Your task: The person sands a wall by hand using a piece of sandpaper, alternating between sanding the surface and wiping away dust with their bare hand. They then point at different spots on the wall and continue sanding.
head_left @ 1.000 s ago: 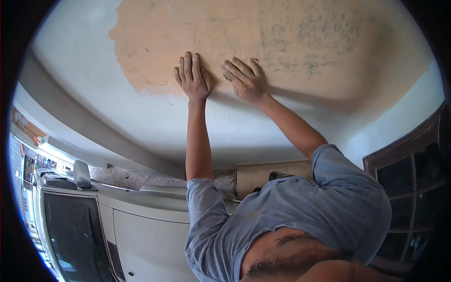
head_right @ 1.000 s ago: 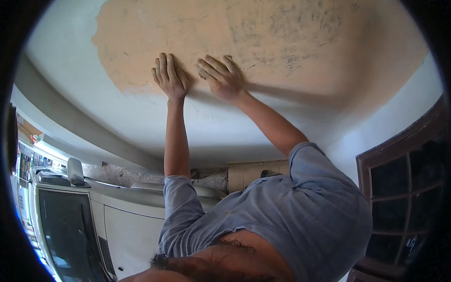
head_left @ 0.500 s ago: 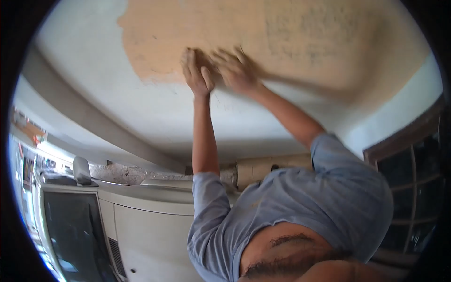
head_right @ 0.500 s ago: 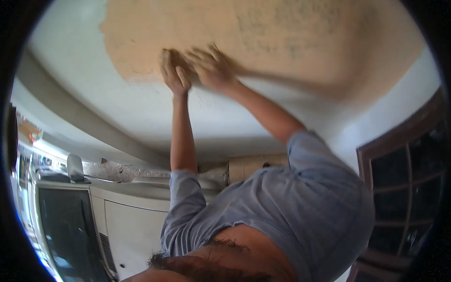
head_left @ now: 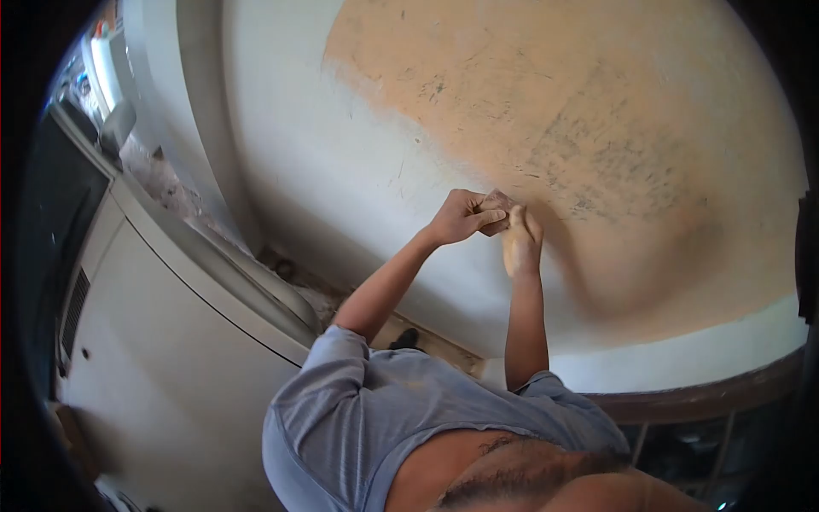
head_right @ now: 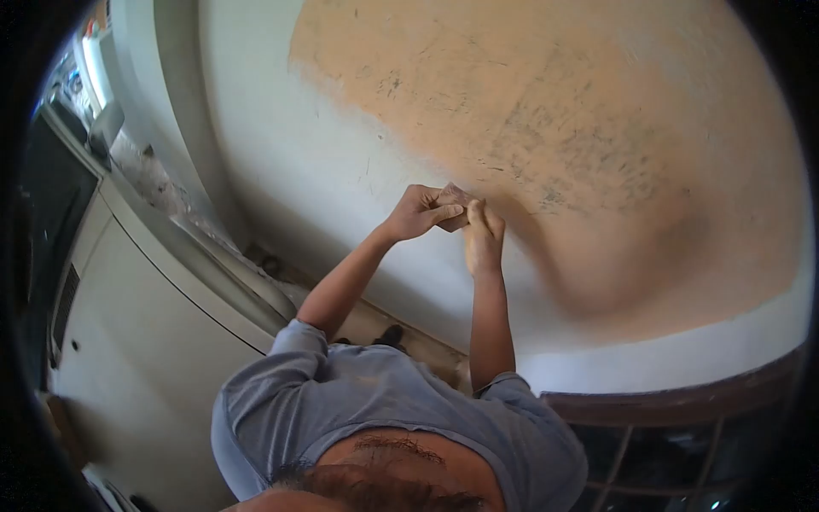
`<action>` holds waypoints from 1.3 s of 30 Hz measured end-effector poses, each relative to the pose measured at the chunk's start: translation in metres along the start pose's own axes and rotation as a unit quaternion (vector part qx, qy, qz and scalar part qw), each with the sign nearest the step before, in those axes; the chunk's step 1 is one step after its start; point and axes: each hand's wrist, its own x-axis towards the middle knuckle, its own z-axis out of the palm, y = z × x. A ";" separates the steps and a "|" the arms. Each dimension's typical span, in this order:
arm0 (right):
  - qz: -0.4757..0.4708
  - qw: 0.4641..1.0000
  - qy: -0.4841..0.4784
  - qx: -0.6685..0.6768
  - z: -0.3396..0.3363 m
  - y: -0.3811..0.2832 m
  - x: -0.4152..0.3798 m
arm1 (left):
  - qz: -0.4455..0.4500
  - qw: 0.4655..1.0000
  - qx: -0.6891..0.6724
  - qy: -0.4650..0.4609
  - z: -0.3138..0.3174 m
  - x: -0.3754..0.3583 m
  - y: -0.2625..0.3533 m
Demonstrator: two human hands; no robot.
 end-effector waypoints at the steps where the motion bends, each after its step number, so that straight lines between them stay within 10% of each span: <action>1: -0.026 0.999 -0.002 -0.032 -0.016 -0.004 -0.004 | 0.010 1.000 0.008 -0.015 0.001 0.002 0.008; 7: -0.287 0.849 0.274 -0.348 -0.130 -0.073 -0.033 | 0.430 0.641 0.552 0.316 -0.060 0.050 0.024; 12: -0.283 0.598 0.434 -0.612 -0.200 -0.096 -0.032 | 0.351 0.664 0.594 0.288 -0.081 0.058 -0.031; 15: -0.299 0.545 0.447 -0.643 -0.236 -0.108 -0.010 | 0.398 0.635 0.573 0.332 -0.100 0.099 0.018; 22: -0.308 0.503 0.541 -0.600 -0.253 -0.112 0.034 | 0.507 0.602 0.554 0.271 -0.160 0.163 0.144; 28: -0.334 0.495 0.558 -0.575 -0.241 -0.093 0.040 | 0.328 0.696 0.553 0.319 -0.214 0.053 -0.033; 33: -0.350 0.462 0.549 -0.602 -0.252 -0.095 0.043 | 0.444 0.597 0.547 0.384 -0.243 0.142 0.104; 36: -0.352 0.446 0.534 -0.626 -0.252 -0.093 0.041 | 0.400 0.680 0.540 0.293 -0.220 0.160 0.218; 39: -0.336 0.457 0.530 -0.630 -0.239 -0.094 0.038 | 0.460 0.619 0.549 0.322 -0.246 0.151 0.162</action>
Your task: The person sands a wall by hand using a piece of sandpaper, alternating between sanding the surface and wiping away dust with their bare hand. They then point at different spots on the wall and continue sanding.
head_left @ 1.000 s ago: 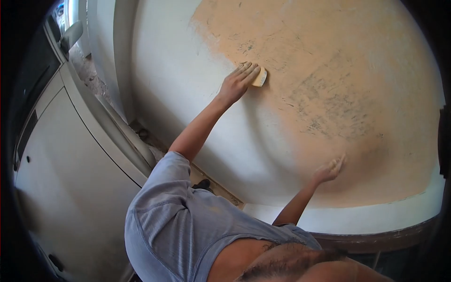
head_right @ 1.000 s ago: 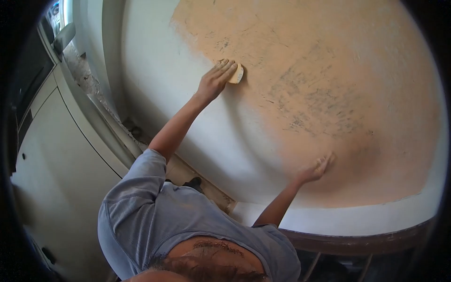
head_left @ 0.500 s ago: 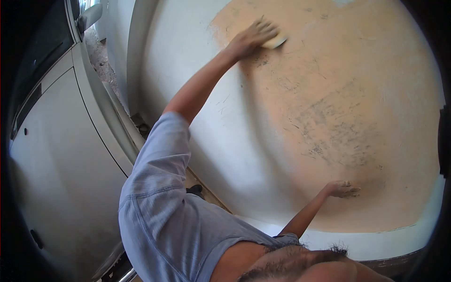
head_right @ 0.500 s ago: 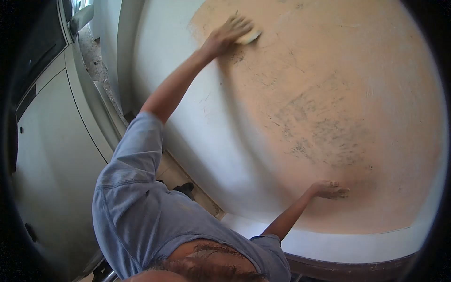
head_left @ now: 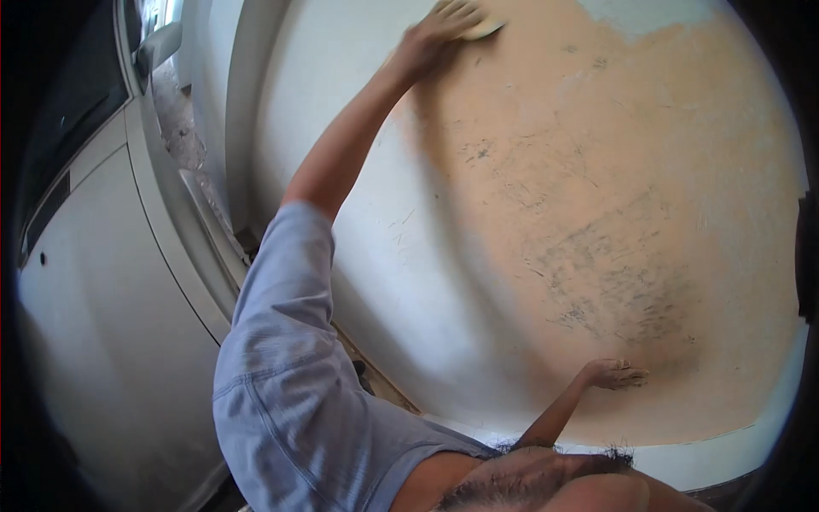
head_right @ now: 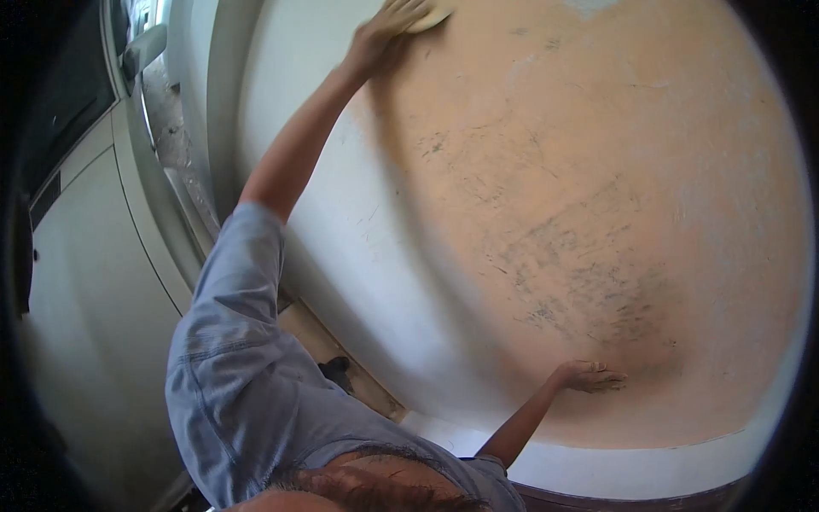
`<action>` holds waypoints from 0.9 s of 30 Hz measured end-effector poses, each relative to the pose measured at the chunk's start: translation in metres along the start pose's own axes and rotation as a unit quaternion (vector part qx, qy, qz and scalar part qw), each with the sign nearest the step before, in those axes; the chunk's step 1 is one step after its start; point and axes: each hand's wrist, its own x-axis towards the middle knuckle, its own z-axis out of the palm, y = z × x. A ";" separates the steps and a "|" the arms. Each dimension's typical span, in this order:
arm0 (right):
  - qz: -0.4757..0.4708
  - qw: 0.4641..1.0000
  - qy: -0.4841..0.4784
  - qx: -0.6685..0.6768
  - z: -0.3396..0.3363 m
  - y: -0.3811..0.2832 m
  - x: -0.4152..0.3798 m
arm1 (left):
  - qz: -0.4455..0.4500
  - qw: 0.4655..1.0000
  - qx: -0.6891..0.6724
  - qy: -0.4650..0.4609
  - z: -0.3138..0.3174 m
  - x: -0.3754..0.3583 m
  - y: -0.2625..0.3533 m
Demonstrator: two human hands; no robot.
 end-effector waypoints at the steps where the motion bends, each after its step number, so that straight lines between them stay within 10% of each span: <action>1: 0.010 1.000 0.006 -0.005 0.000 -0.002 -0.001 | -0.018 1.000 0.022 0.004 -0.001 -0.039 -0.008; 6: 0.016 1.000 0.015 -0.022 0.002 -0.002 0.000 | -0.142 0.990 0.018 0.000 -0.011 -0.197 0.006; 14: 0.010 0.999 0.013 -0.029 0.003 0.003 0.001 | 0.114 0.989 -0.081 0.040 0.061 0.125 0.087; 23: 0.047 0.999 -0.007 -0.010 -0.011 -0.015 0.000 | -0.049 0.994 -0.043 -0.088 0.046 -0.136 0.145; 27: 0.031 0.999 0.001 -0.025 -0.004 -0.006 0.005 | 0.048 0.994 -0.080 -0.063 0.062 0.019 0.155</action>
